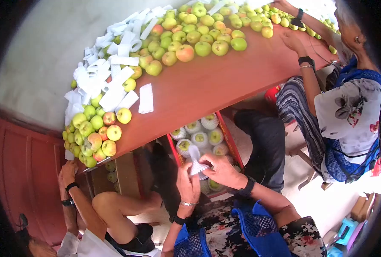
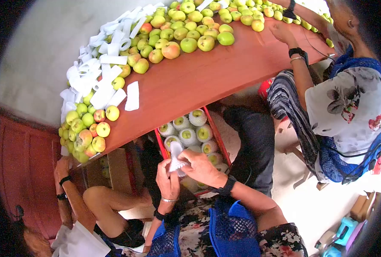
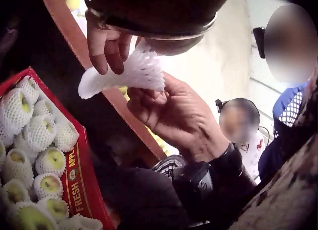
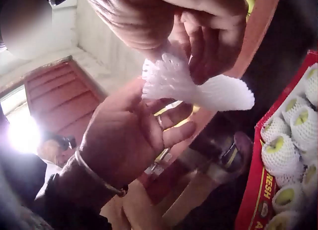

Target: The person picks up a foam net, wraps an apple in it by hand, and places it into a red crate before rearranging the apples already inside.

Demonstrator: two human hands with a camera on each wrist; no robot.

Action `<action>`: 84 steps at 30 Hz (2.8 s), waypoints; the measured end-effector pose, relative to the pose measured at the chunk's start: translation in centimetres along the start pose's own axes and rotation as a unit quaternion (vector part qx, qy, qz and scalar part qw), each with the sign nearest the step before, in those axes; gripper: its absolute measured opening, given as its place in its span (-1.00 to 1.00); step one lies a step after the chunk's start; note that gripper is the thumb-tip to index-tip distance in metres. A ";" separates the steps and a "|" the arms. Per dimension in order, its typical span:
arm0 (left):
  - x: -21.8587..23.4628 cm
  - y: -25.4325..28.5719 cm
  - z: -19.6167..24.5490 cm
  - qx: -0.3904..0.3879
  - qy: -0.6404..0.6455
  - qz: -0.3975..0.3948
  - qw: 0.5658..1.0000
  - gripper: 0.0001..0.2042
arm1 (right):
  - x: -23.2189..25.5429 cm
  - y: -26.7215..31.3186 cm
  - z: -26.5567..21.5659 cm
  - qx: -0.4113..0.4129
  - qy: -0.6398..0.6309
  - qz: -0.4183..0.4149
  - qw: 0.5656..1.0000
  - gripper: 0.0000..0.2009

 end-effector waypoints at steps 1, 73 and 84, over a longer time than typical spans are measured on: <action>0.2 -0.1 -0.1 -0.009 -0.012 -0.001 1.000 -0.72 | 0.1 0.0 0.3 -0.003 -0.010 -0.003 1.000 -0.82; -0.8 4.9 -14.7 0.362 0.313 0.194 0.856 -0.80 | -5.2 0.1 3.8 -0.039 -0.071 -0.098 0.992 -0.76; -1.1 6.3 -13.6 0.414 0.354 0.090 0.834 -0.82 | -6.4 1.8 5.1 0.001 0.014 -0.080 0.997 -0.80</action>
Point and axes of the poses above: each hand's wrist, its own y-axis away from the middle knuckle, its own x-axis out of the back of the hand, z = x × y, the point moved 10 cm from there along -y, towards the middle knuckle, and after that the axes turned 4 degrees about -x, right-handed, at the moved point
